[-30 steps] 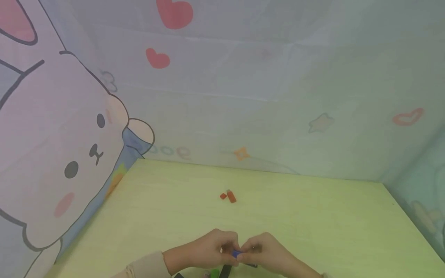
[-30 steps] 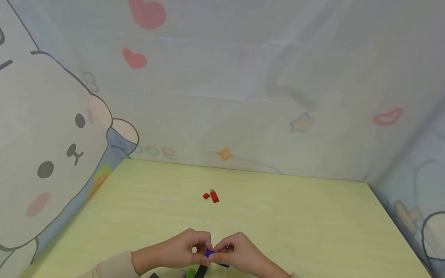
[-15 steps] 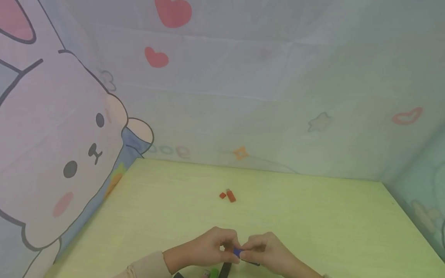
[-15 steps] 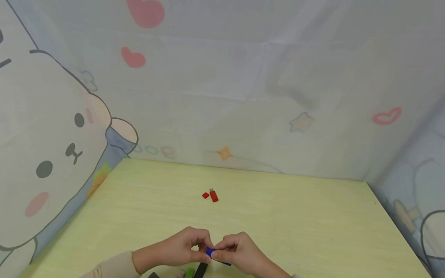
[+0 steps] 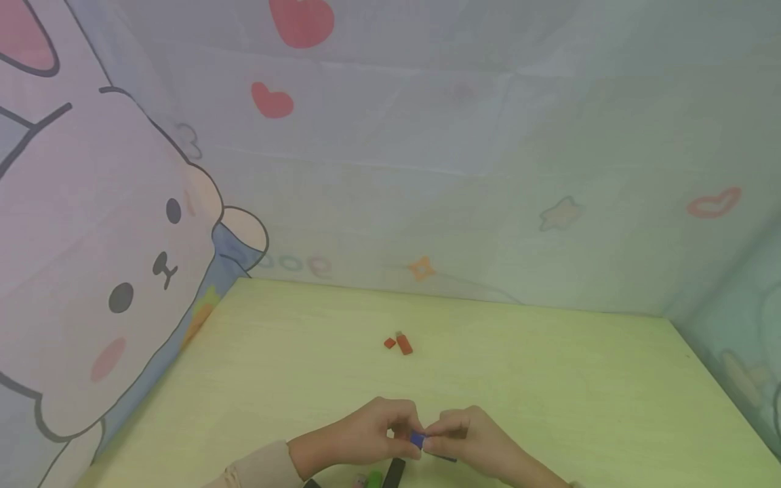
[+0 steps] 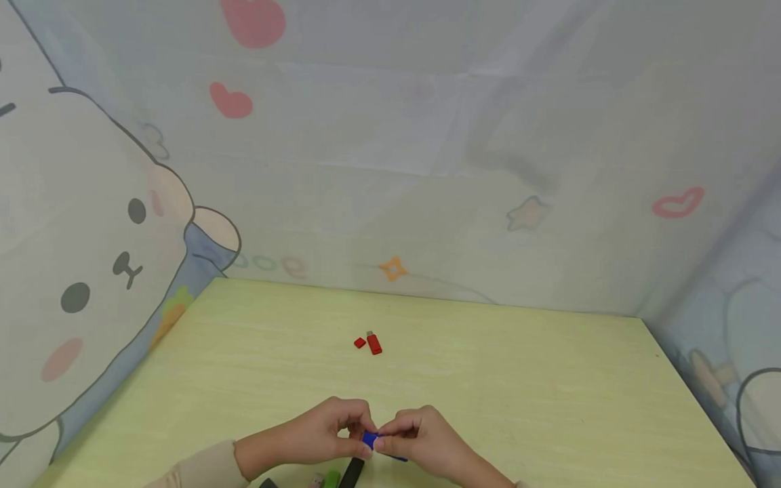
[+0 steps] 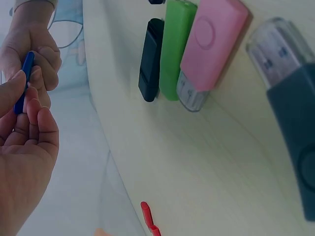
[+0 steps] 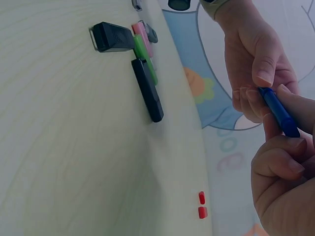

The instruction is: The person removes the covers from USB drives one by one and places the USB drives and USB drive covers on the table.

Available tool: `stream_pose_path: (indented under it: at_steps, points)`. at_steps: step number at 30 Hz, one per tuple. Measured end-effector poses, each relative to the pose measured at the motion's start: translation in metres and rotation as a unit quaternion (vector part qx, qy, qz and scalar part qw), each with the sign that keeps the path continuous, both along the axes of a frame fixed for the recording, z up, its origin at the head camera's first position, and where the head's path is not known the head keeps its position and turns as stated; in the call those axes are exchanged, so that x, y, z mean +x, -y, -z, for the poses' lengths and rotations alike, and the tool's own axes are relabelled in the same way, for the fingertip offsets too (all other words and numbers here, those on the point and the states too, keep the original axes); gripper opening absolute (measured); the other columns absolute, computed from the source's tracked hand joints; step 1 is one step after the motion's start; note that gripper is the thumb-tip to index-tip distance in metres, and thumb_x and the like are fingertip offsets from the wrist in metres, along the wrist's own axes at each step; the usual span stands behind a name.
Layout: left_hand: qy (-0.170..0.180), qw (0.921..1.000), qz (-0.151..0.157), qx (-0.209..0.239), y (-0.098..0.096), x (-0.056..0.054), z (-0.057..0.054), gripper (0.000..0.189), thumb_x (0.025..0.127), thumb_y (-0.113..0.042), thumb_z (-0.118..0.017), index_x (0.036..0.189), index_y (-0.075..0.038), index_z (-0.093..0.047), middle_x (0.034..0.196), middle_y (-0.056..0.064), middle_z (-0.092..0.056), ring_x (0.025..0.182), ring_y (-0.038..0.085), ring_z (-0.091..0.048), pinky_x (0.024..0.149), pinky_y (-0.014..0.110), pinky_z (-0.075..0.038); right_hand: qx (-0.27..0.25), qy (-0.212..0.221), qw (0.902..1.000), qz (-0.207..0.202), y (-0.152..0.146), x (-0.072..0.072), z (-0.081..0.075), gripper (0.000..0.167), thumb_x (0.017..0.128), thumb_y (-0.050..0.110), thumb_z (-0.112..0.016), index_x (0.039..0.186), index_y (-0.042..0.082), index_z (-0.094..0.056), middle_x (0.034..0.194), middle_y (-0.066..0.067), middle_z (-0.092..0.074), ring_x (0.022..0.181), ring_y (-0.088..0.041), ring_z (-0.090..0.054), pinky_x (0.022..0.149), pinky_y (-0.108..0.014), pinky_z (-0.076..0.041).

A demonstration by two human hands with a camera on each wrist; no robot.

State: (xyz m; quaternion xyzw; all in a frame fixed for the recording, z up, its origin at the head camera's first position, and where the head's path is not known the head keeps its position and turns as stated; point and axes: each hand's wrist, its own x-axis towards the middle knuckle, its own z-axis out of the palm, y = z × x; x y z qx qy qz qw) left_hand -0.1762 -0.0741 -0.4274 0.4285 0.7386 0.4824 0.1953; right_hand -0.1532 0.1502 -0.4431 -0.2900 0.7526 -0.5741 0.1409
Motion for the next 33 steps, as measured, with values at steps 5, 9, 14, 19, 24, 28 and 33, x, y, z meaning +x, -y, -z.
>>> stream_pose_path:
  at_steps: [5,9,14,19,24,28,33]
  points:
    - [0.006,1.0,-0.001,0.001,-0.001,-0.001,-0.003,0.013,0.088,-0.008,-0.069,0.095,-0.003,-0.06,0.083,0.014,-0.069,0.071,-0.005,-0.056,0.076,0.019,-0.05,0.009,0.001,0.9999,0.006,-0.001,-0.002,-0.003,0.023,0.09,0.015,-0.067,0.102,-0.003,-0.072,0.071,0.011,-0.051,0.064,0.0,-0.04,0.058,-0.018,-0.036]
    - [0.008,1.0,-0.002,0.003,-0.002,-0.001,-0.005,0.014,0.088,-0.008,-0.068,0.096,-0.001,-0.059,0.083,0.015,-0.069,0.071,-0.005,-0.055,0.076,0.019,-0.05,0.012,0.006,0.9999,0.007,-0.003,-0.002,-0.006,0.023,0.091,0.016,-0.066,0.103,-0.004,-0.071,0.072,0.011,-0.052,0.065,-0.001,-0.042,0.059,-0.018,-0.036]
    - [0.012,0.9999,-0.002,0.001,-0.002,0.0,-0.007,0.013,0.088,-0.009,-0.068,0.096,-0.002,-0.059,0.084,0.015,-0.068,0.072,-0.004,-0.055,0.079,0.02,-0.049,0.019,0.009,0.9998,0.004,-0.004,-0.001,-0.009,0.024,0.091,0.017,-0.066,0.104,-0.002,-0.072,0.072,0.011,-0.051,0.065,-0.001,-0.041,0.058,-0.019,-0.036]
    - [-0.005,1.0,-0.001,0.002,-0.002,-0.002,-0.008,0.013,0.088,-0.009,-0.068,0.095,-0.003,-0.06,0.084,0.014,-0.069,0.072,-0.005,-0.055,0.078,0.02,-0.05,0.036,0.0,0.9993,0.007,-0.006,-0.003,-0.012,0.023,0.091,0.019,-0.067,0.104,0.001,-0.073,0.072,0.011,-0.051,0.064,0.0,-0.041,0.058,-0.018,-0.037]
    - [-0.039,0.9992,-0.001,0.01,-0.002,-0.006,-0.011,0.012,0.088,-0.008,-0.069,0.095,-0.005,-0.06,0.085,0.011,-0.07,0.072,-0.006,-0.055,0.077,0.02,-0.05,0.055,-0.003,0.9983,0.018,-0.009,-0.006,-0.016,0.022,0.09,0.022,-0.067,0.103,0.006,-0.074,0.074,0.01,-0.053,0.066,-0.001,-0.045,0.061,-0.02,-0.042]
    - [-0.045,0.9989,-0.003,0.011,-0.001,-0.009,-0.014,0.011,0.088,-0.008,-0.069,0.094,-0.005,-0.06,0.085,0.01,-0.07,0.072,-0.005,-0.055,0.076,0.02,-0.05,0.065,-0.008,0.9976,0.024,-0.012,-0.008,-0.019,0.023,0.091,0.023,-0.067,0.104,0.006,-0.074,0.075,0.01,-0.054,0.069,-0.002,-0.047,0.063,-0.022,-0.045]
    - [-0.049,0.9987,-0.01,0.007,-0.001,-0.012,-0.019,0.011,0.088,-0.01,-0.069,0.094,-0.007,-0.06,0.083,0.008,-0.068,0.071,-0.004,-0.055,0.074,0.021,-0.05,0.068,-0.013,0.9973,0.027,-0.017,-0.011,-0.024,0.022,0.091,0.022,-0.067,0.104,0.006,-0.074,0.077,0.009,-0.057,0.07,-0.003,-0.05,0.064,-0.023,-0.047]
